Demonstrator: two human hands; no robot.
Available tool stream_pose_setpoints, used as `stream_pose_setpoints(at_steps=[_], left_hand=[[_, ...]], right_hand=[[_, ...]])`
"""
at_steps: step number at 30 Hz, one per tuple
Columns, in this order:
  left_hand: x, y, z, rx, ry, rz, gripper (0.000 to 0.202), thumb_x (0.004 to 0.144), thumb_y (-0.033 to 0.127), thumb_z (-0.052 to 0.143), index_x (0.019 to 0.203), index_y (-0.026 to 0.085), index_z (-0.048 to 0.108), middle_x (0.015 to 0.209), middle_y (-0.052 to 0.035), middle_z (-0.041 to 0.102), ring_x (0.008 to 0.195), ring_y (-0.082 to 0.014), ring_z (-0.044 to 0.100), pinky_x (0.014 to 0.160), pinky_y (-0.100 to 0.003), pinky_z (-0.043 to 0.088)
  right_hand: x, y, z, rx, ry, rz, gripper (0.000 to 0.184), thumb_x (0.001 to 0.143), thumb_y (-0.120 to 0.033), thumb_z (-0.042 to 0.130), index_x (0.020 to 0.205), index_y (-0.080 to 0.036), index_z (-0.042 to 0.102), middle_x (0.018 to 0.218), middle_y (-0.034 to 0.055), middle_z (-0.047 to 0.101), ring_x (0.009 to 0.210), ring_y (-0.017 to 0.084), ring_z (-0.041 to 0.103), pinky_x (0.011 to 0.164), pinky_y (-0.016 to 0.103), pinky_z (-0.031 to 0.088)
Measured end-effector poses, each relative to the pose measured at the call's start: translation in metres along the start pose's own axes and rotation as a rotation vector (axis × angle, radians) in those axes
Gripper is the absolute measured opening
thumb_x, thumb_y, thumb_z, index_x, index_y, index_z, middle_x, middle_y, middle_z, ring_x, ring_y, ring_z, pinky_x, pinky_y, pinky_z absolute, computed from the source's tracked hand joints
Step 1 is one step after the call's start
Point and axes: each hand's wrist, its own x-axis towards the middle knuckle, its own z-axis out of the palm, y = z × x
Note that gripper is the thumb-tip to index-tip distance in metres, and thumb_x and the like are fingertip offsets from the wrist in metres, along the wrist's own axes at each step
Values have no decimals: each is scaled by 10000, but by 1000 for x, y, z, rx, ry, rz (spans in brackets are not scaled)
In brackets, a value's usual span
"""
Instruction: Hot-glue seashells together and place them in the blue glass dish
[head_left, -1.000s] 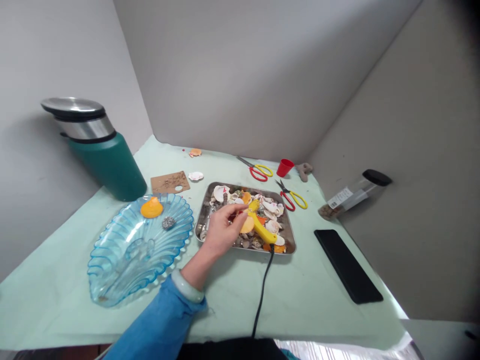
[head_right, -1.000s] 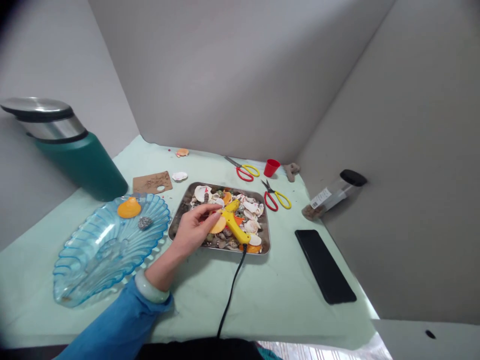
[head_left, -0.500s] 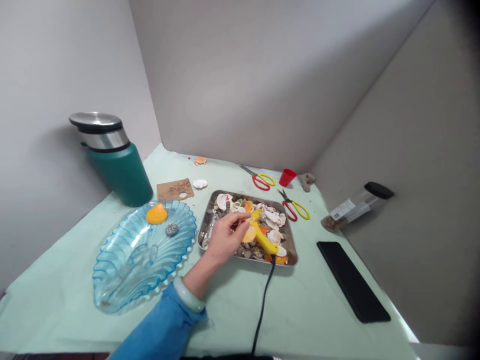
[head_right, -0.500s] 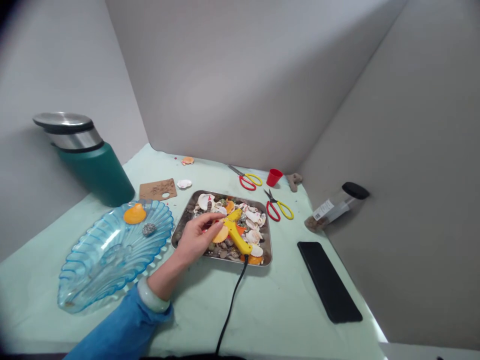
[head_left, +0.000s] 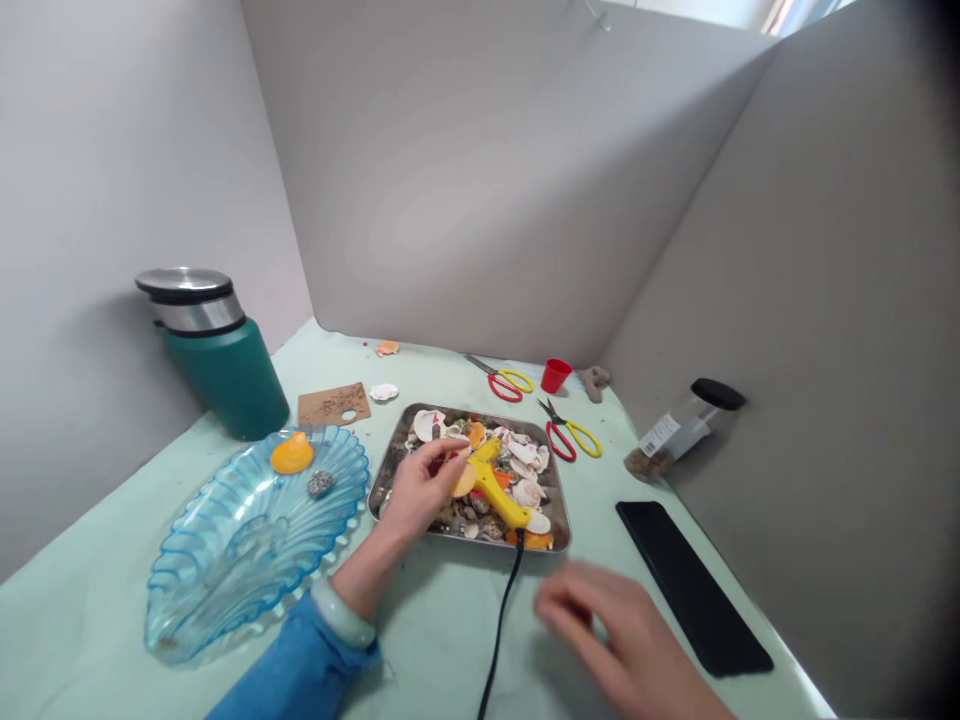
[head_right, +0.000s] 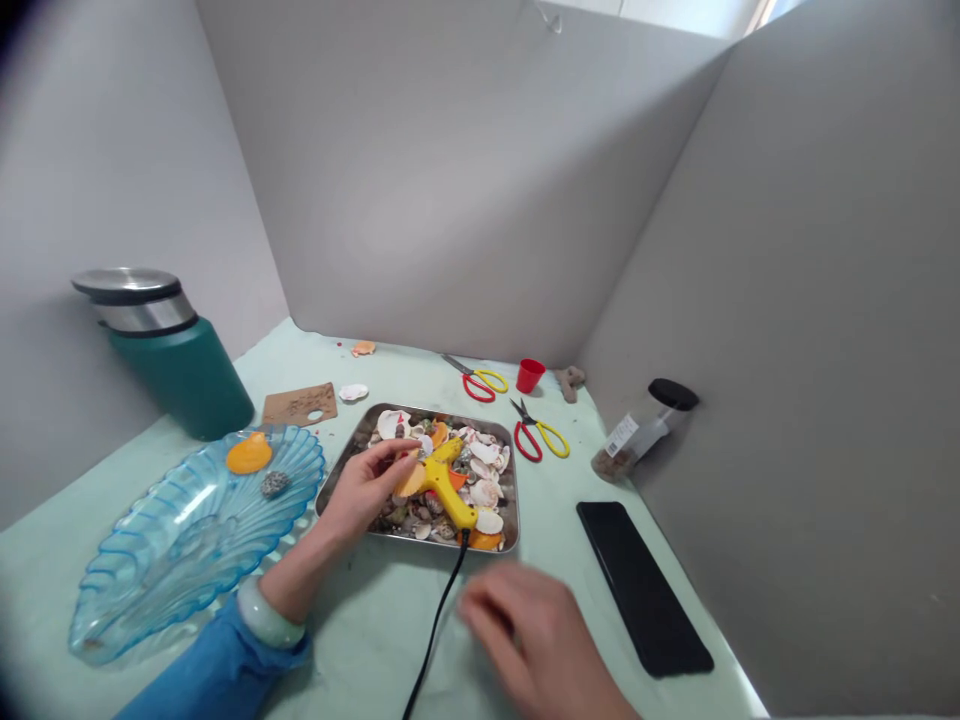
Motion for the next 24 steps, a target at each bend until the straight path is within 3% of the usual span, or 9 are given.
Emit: stream_pose_setpoints(at_steps=[2, 3, 6, 9, 14, 24], left_hand=[[0, 2, 1, -68, 42, -65, 418, 675, 376, 774, 1011, 139, 703, 782, -36, 692, 649, -144, 608, 583, -234, 470], [0, 4, 1, -107, 62, -91, 431, 644, 381, 799, 983, 140, 687, 759, -23, 680, 636, -140, 607, 584, -234, 475], [1, 9, 2, -213, 59, -139, 434, 596, 404, 840, 884, 141, 651, 723, -8, 666, 611, -129, 610, 597, -239, 492], [5, 18, 4, -257, 19, -136, 431, 578, 402, 859, 858, 139, 662, 744, -16, 684, 620, -126, 621, 616, -240, 495], [16, 28, 12, -237, 1, -131, 419, 593, 372, 852, 903, 136, 697, 752, -27, 696, 637, -121, 615, 608, -219, 467], [16, 21, 18, -205, 32, -226, 426, 598, 421, 853, 873, 116, 740, 808, -70, 748, 723, -163, 653, 676, -248, 497]], right_hand=[[42, 0, 0, -160, 279, -42, 198, 982, -336, 501, 942, -229, 662, 937, 88, 694, 883, 259, 649, 789, 418, 509], [62, 0, 1, -200, 342, -68, 162, 958, -325, 544, 955, -213, 660, 971, 101, 695, 927, 276, 640, 803, 422, 501], [109, 3, 5, -137, 393, -187, 173, 932, -295, 582, 1049, -188, 652, 1050, 110, 685, 995, 262, 627, 860, 390, 494], [137, 6, 4, 44, 431, -253, 252, 930, -260, 565, 1163, -188, 628, 1093, 94, 690, 949, 215, 644, 847, 343, 500], [156, 11, -3, 218, 400, -288, 140, 932, -246, 548, 934, -203, 681, 939, 43, 729, 849, 188, 654, 799, 301, 482], [156, 22, 5, 312, 417, -159, 152, 900, -283, 580, 817, -196, 672, 756, 11, 695, 671, 156, 612, 653, 262, 442]])
